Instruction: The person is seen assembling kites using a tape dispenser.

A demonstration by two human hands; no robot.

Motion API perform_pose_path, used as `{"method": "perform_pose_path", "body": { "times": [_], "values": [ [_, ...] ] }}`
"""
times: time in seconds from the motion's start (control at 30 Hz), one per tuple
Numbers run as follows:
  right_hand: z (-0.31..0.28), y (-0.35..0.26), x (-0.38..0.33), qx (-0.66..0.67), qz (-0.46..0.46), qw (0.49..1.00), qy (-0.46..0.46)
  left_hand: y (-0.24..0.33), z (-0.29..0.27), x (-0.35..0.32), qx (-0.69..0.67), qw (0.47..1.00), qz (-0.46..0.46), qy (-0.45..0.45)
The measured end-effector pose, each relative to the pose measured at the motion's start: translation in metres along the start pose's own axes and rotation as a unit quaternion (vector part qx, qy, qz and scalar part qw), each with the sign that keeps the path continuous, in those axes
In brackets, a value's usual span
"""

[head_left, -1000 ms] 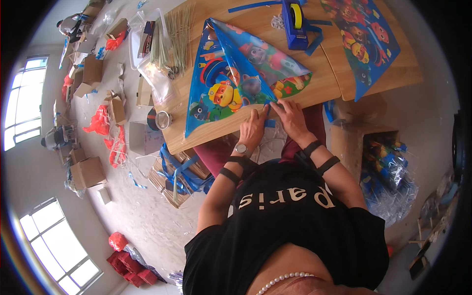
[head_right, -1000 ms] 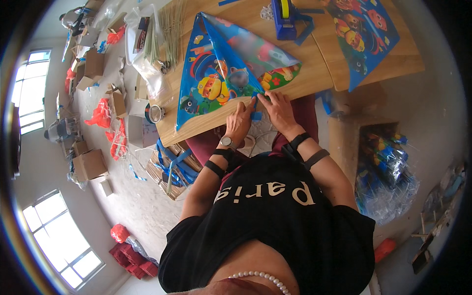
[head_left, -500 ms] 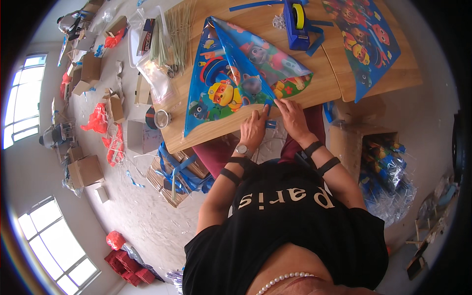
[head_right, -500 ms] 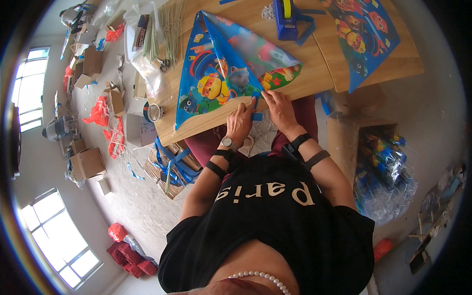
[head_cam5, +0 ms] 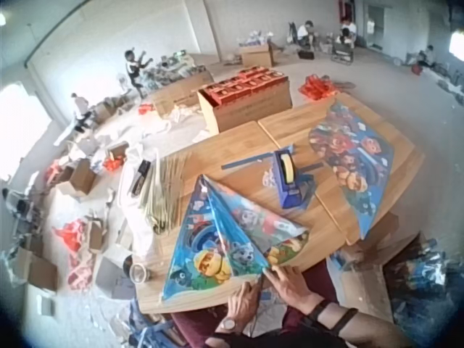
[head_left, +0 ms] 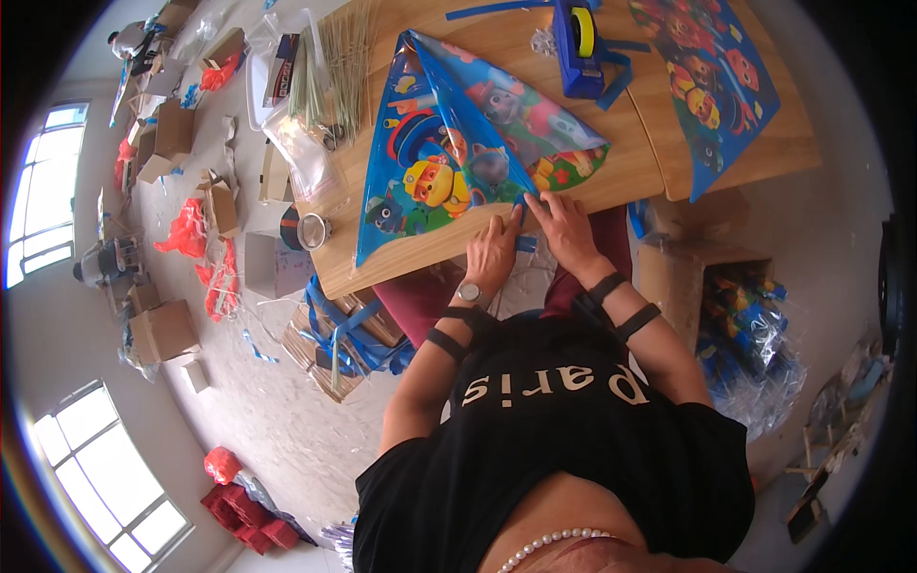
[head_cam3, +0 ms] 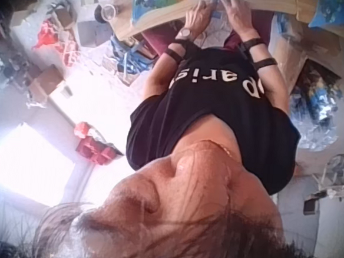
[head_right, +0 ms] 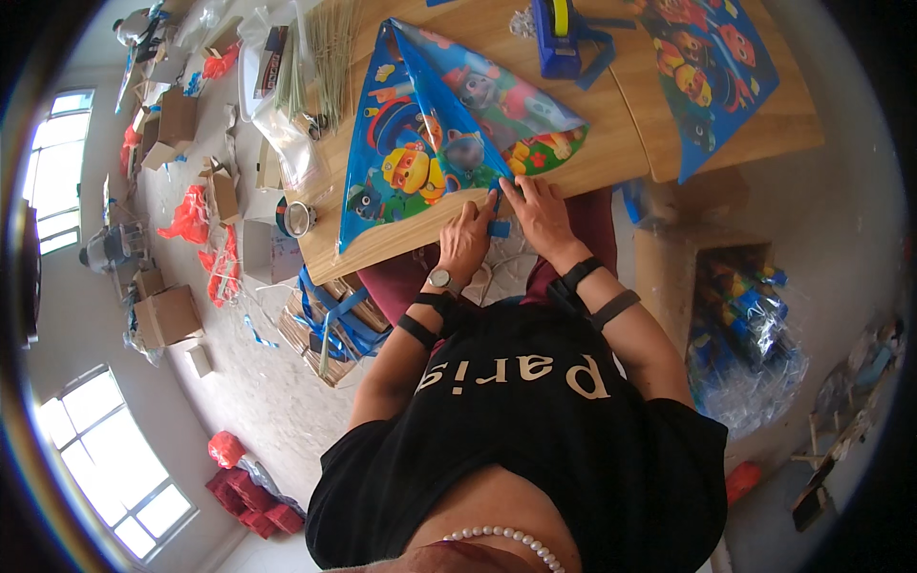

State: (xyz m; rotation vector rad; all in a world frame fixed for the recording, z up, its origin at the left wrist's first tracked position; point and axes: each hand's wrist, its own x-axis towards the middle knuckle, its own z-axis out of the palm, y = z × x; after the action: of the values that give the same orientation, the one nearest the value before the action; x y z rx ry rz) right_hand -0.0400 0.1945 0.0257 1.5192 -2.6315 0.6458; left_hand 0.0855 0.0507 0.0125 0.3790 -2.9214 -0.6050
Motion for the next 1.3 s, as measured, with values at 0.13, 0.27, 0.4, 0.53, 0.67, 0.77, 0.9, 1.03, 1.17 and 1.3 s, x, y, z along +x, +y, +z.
{"method": "perform_pose_path", "body": {
  "times": [0.13,0.27,0.4,0.53,0.67,0.77,0.9,1.03,1.17,1.3],
  "values": [
    [-0.009,0.026,0.032,0.172,0.078,0.98,0.066,0.003,-0.009,0.0,0.011,1.0,-0.01,-0.005],
    [-0.025,0.086,0.096,0.195,0.189,0.929,0.251,-0.002,-0.007,-0.004,0.005,1.0,0.001,0.01],
    [-0.036,0.166,0.146,0.141,0.195,0.918,0.316,0.002,-0.003,-0.002,-0.008,1.0,0.015,0.012],
    [-0.04,0.187,0.174,0.268,0.289,0.899,0.19,0.0,-0.002,-0.003,0.002,1.0,0.009,0.009],
    [-0.051,0.193,0.189,0.367,0.378,0.849,0.051,-0.002,-0.003,-0.004,-0.002,1.0,0.006,0.015],
    [-0.061,0.205,0.188,0.432,0.399,0.809,0.005,-0.001,-0.004,-0.003,-0.019,1.0,0.0,0.013],
    [-0.067,0.204,0.184,0.538,0.4,0.742,0.016,-0.002,-0.004,-0.004,-0.023,1.0,-0.005,0.008],
    [-0.072,0.201,0.176,0.62,0.398,0.675,0.043,-0.003,-0.004,-0.005,-0.023,1.0,-0.004,0.011],
    [-0.064,0.202,0.163,0.649,0.33,0.685,0.032,-0.002,-0.004,-0.004,-0.029,1.0,-0.002,0.006],
    [-0.05,0.197,0.155,0.616,0.3,0.727,0.042,-0.001,-0.005,-0.004,-0.021,1.0,-0.001,0.005]
  ]
}}
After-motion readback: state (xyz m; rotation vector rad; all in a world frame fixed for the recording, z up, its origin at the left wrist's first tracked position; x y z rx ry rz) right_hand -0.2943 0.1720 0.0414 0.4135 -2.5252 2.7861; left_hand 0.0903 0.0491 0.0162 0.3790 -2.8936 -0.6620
